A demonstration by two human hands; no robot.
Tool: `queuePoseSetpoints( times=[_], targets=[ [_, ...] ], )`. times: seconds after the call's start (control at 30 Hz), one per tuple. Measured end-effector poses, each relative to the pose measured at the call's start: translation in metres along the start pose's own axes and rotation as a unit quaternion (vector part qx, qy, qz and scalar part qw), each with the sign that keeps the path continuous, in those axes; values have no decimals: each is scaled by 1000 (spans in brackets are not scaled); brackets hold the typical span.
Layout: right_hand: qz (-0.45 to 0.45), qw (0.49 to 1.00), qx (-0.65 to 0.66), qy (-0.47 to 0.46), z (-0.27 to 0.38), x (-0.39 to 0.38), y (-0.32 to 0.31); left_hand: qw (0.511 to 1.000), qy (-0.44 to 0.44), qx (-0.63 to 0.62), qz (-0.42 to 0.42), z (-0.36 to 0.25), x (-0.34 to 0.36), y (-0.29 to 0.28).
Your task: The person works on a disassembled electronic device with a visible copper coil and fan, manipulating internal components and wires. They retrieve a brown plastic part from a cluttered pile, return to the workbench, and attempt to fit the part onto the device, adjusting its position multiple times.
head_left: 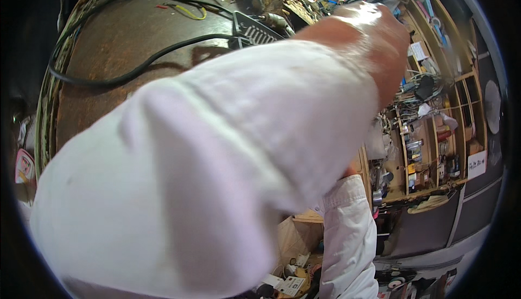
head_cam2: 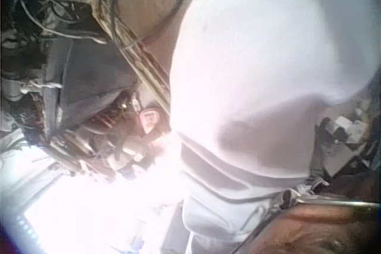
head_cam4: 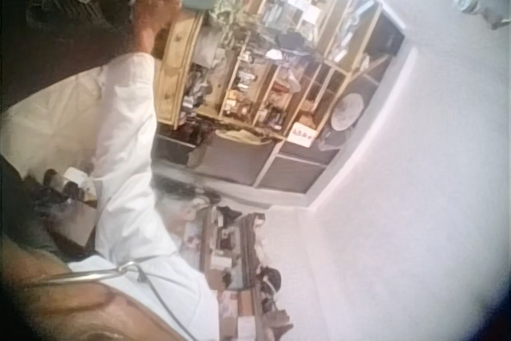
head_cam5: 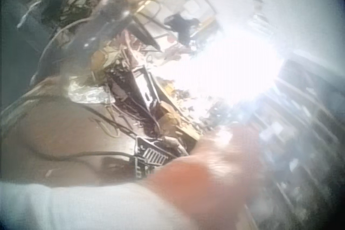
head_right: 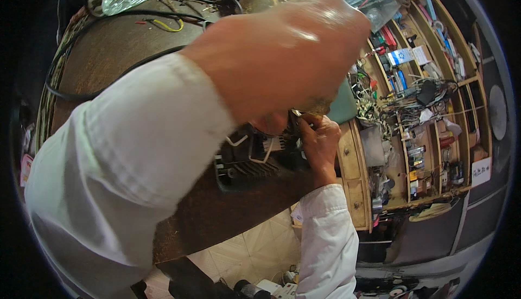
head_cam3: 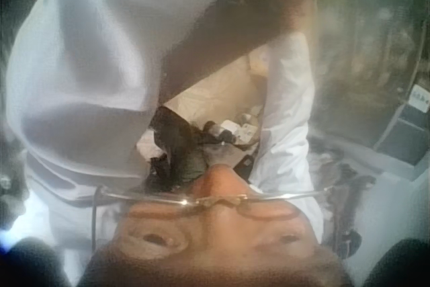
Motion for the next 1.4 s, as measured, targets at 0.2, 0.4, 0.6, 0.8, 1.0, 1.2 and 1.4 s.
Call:
queuePoseSetpoints(
  times=[0.2, 0.4, 0.6, 0.8, 1.0, 1.2, 1.4],
  targets=[
    [9, 999, -19, 38, -2, -1, -1, 1000, 6, 14, -16, 3, 2, 7],
    [1, 999, -23, 27, 4, 0, -3, 998, 14, 31, -59, 9, 0, 10],
    [-2, 999, -17, 30, 7, -1, -2, 994, 33, 48, -97, 9, -5, 12],
    [3, 999, -18, 32, 3, 0, -2, 988, 52, 57, -132, 9, -6, 13],
    [2, 999, 12, 53, -7, -1, 1, 983, 71, 65, -155, 5, -5, 15],
    [6, 998, 14, 63, -10, -1, 1, 994, 31, 80, -68, -2, 11, 16],
    [6, 999, 7, 45, -6, -1, 1, 995, 0, 97, -35, -3, 19, 18]
  ],
)
Point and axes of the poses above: each hand's wrist, its own x-axis towards the middle knuckle, its own y-axis out of the palm, z = x × y, the point moved 4 cm from there along x, towards the middle knuckle, and after that the axes turned 2 degrees about y, right-handed, at the moved point
